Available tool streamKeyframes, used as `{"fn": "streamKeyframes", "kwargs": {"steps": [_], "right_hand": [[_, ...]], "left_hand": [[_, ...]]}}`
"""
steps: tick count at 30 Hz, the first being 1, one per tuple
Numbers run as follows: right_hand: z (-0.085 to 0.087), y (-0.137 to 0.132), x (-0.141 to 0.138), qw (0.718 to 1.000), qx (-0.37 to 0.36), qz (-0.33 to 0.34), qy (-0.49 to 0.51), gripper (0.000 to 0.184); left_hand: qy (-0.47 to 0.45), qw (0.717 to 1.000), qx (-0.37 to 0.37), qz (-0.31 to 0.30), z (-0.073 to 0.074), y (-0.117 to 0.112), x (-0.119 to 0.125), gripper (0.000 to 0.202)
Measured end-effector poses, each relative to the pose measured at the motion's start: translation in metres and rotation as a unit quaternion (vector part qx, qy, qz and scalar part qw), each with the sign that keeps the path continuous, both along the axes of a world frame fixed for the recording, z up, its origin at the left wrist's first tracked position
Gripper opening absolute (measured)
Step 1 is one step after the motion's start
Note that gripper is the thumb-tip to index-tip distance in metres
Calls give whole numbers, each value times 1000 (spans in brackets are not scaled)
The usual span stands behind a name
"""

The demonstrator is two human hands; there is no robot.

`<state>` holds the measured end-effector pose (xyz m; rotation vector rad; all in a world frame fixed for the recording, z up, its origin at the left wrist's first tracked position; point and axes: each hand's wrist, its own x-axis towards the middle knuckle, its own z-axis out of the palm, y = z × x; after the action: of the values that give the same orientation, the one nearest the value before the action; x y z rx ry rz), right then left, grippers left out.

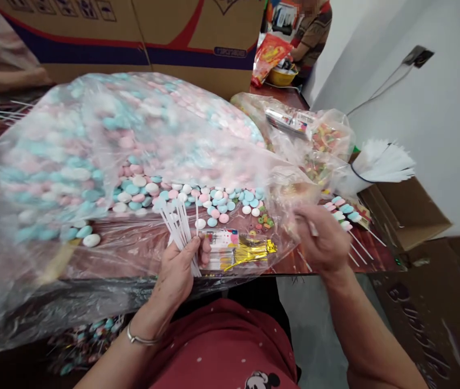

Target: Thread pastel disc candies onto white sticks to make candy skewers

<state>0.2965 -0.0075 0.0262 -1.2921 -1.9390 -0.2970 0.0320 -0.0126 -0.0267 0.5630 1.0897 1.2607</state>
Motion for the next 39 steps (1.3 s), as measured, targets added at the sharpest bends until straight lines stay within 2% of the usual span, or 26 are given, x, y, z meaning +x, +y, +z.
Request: {"fn": "streamKeyframes", "kwargs": {"steps": [1, 3, 6, 10, 13, 16, 19, 22, 25, 29, 35, 39], "right_hand": [[-3, 6, -11, 998, -53, 33, -22, 23], [-12, 21, -26, 983, -159, 52, -68, 27], [-20, 43, -37, 950, -264, 11, -166, 27], [-18, 55, -52, 888, -331, -43, -317, 23], [-14, 53, -62, 863, -347, -61, -361, 28], [-14, 48, -62, 860, -358, -51, -360, 27], [-18, 49, -55, 871, -359, -47, -333, 24], [-23, 56, -47, 907, -325, -66, -260, 20], [-27, 64, -46, 937, -274, -44, -211, 22], [-33, 68, -52, 923, -291, -9, -251, 20], [-34, 70, -56, 899, -324, -12, -296, 22], [-37, 71, -49, 896, -308, 3, -321, 19]], "left_hand": [[-1, 1000, 8, 2, -1, 0, 0, 37], [5, 1000, 22, 0, -5, -2, -1, 36], [22, 999, 35, -4, -13, -7, -1, 36], [44, 998, 27, -24, -24, -11, -1, 35], [64, 996, 13, -58, -29, -12, -2, 37], [86, 991, -3, -98, -29, -11, -3, 42], [103, 988, -16, -116, -23, -10, -2, 45], [112, 987, -5, -119, -16, -10, -1, 44], [113, 988, 12, -108, -13, -10, 0, 41], [102, 990, 10, -101, -13, -10, 1, 41], [100, 989, 11, -107, -11, -10, 0, 41], [112, 986, 13, -120, -9, -10, -1, 40]]}}
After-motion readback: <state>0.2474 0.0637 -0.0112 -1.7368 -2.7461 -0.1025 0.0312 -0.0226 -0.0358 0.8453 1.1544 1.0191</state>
